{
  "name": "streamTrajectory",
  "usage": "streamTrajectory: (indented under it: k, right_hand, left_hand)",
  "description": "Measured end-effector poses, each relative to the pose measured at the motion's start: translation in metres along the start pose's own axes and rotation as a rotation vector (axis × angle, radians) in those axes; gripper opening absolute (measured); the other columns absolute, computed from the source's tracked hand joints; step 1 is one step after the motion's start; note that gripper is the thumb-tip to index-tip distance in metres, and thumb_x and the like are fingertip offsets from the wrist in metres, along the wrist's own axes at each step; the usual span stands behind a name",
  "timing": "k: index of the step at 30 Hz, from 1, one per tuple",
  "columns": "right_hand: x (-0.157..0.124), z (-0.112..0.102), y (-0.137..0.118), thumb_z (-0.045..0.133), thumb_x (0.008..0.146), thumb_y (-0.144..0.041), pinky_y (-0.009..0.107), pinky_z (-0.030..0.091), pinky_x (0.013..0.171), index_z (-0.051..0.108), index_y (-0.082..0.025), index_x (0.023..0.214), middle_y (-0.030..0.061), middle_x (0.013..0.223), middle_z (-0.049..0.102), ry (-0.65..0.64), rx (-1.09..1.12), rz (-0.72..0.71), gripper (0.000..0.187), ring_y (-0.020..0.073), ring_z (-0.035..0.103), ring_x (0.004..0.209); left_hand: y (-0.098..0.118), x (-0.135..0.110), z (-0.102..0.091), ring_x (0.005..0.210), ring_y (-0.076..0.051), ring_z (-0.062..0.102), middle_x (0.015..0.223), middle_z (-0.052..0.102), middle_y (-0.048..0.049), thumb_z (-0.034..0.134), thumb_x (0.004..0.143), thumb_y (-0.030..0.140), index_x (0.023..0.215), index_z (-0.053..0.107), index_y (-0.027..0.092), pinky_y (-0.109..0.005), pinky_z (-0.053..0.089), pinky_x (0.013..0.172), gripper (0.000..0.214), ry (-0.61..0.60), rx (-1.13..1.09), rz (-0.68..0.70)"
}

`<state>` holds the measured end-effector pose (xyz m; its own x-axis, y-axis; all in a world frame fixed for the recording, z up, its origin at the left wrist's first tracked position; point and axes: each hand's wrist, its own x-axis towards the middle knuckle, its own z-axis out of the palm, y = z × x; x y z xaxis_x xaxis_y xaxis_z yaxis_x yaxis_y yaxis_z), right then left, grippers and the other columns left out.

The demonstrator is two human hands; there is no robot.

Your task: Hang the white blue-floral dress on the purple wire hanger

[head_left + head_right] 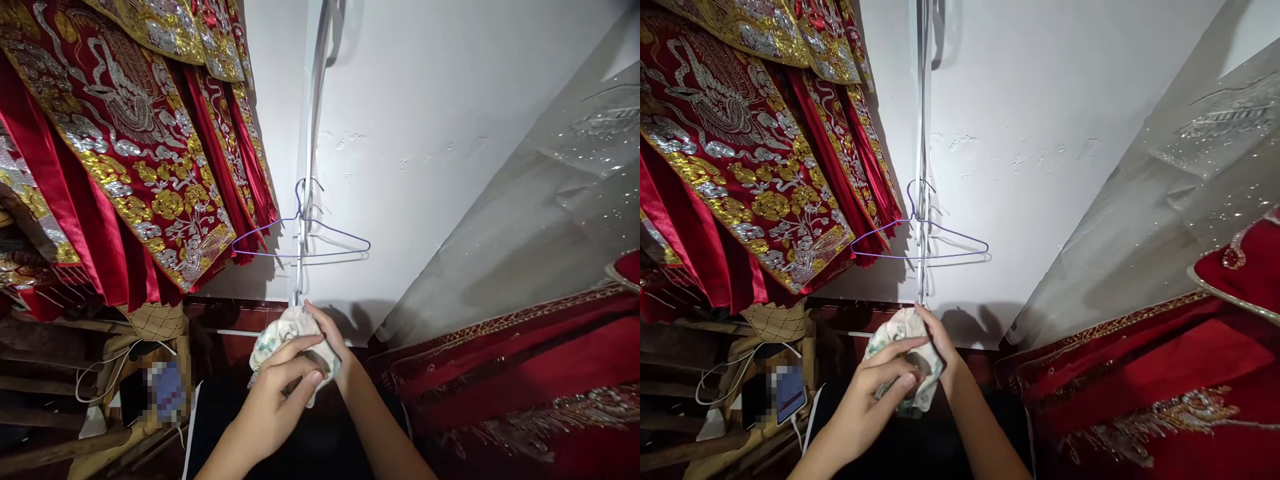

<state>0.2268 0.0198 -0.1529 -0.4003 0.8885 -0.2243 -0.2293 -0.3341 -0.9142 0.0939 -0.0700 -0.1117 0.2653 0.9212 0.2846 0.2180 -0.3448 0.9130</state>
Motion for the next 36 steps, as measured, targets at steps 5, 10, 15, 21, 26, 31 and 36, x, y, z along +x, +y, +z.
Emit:
streamTrajectory:
  k: [5,10,15,21,26,31,36]
  right_hand:
    - [-0.026,-0.002,-0.035,0.074,0.073,-0.042,0.028,0.049,0.068,0.067,-0.017,0.084,0.0014,0.075,0.065,-0.344,-0.007,0.177,0.028,0.0162,0.061,0.068]
    - [-0.054,-0.015,-0.094,0.073,0.074,-0.026,0.026,0.045,0.065,0.071,-0.018,0.083,0.0013,0.081,0.067,-0.597,-0.695,-0.079,0.012,0.0170,0.060,0.074]
    - [-0.004,-0.035,-0.106,0.060,0.078,-0.022,0.031,0.048,0.075,0.066,-0.024,0.113,0.0026,0.094,0.069,0.181,-0.773,-0.514,0.035,0.0196,0.062,0.082]
    - [0.060,-0.055,-0.060,0.051,0.084,-0.033,0.028,0.044,0.079,0.065,-0.022,0.097,0.0013,0.089,0.067,0.265,-0.821,-0.578,0.021,0.0192,0.060,0.085]
    - [0.037,-0.092,-0.069,0.059,0.079,-0.038,0.023,0.031,0.059,0.052,-0.020,0.065,-0.0050,0.059,0.045,0.370,-1.048,-0.598,0.024,0.0130,0.043,0.061]
    - [0.004,-0.105,-0.091,0.057,0.080,-0.034,0.024,0.025,0.055,0.038,-0.020,0.060,-0.0053,0.059,0.031,0.338,-1.035,-0.621,0.031,0.0116,0.035,0.060]
    - [-0.012,-0.087,-0.088,0.054,0.082,-0.031,0.023,0.031,0.056,0.047,-0.020,0.066,-0.0045,0.062,0.044,0.161,-0.955,-0.536,0.020,0.0129,0.044,0.062]
  left_hand:
    - [0.005,0.020,-0.035,0.125,-0.029,0.053,0.136,0.059,-0.0098,0.041,0.099,0.040,0.137,0.054,0.028,-0.042,0.038,0.107,0.042,0.022,0.133,0.080]
    - [-0.031,0.015,-0.045,0.075,-0.022,0.060,0.080,0.068,-0.0049,0.040,0.096,0.056,0.086,0.070,0.018,-0.029,0.045,0.070,0.050,-0.367,0.234,-0.119]
    - [-0.045,0.003,-0.070,0.063,-0.018,0.052,0.064,0.058,-0.0010,0.047,0.092,0.056,0.067,0.058,0.018,-0.026,0.036,0.062,0.047,-0.266,0.470,-0.191]
    - [-0.034,-0.011,-0.090,0.065,-0.020,0.055,0.066,0.061,-0.0026,0.044,0.095,0.049,0.071,0.060,0.021,-0.027,0.032,0.062,0.040,-0.157,0.634,-0.188]
    - [-0.058,0.003,-0.119,0.056,-0.018,0.052,0.060,0.062,-0.0037,0.057,0.084,0.048,0.058,0.059,0.020,-0.026,0.031,0.056,0.038,-0.205,0.566,-0.364]
    - [-0.052,0.065,-0.132,0.085,-0.028,0.062,0.086,0.071,-0.0071,0.063,0.078,0.045,0.079,0.068,0.024,-0.031,0.045,0.078,0.022,0.092,0.413,-0.102]
    - [-0.022,0.115,-0.114,0.092,-0.022,0.062,0.103,0.069,-0.0053,0.051,0.089,0.037,0.122,0.058,0.022,-0.031,0.046,0.086,0.037,0.170,0.350,0.114]
